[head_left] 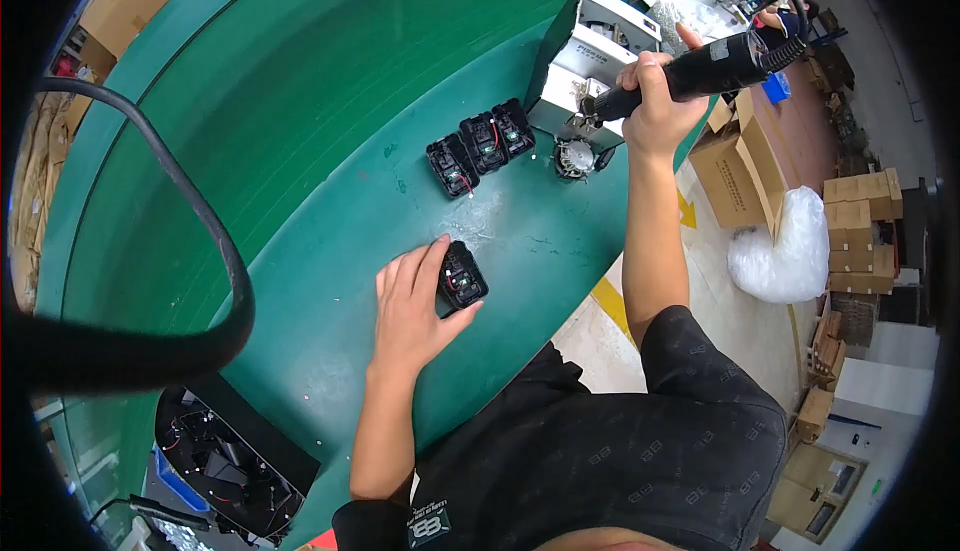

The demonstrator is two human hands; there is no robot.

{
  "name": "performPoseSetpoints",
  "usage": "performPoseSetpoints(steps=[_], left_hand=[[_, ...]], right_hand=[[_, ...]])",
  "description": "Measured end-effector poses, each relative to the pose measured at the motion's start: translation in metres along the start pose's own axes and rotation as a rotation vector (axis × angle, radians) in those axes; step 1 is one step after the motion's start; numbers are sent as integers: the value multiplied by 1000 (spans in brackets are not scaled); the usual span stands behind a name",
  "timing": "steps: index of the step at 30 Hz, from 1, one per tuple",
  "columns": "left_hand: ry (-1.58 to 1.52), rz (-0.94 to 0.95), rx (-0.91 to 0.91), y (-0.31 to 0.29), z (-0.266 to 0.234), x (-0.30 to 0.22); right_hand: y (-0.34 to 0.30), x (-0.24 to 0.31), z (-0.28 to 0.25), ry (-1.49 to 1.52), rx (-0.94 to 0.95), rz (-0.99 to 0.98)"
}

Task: The person fastens internal components inside plastic electronic housings using an electric screwdriver on an assembly line.

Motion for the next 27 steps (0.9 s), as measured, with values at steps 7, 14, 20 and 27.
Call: performPoseSetpoints(steps=[7,14,20,27], left_hand=[[-2,-9,3,1,0,2],[-7,1,-2,0,0,2],[5,10,-11,0,0,1],[1,-2,-26,-1,-1,0]], right_hand=[[18,-20,6,43,95,208],[20,-29,7,451,507,244],[20,-32,6,281,193,268],[18,-31,-4,250,94,249]])
Point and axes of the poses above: each hand's wrist, its own y-axis towards the middle knuckle, its own z-axis out of the palm, x = y × z, the point moved 5 cm from there along y, towards the middle knuckle, and after that the axes turned 5 degrees about -y, right-handed, at the moved point
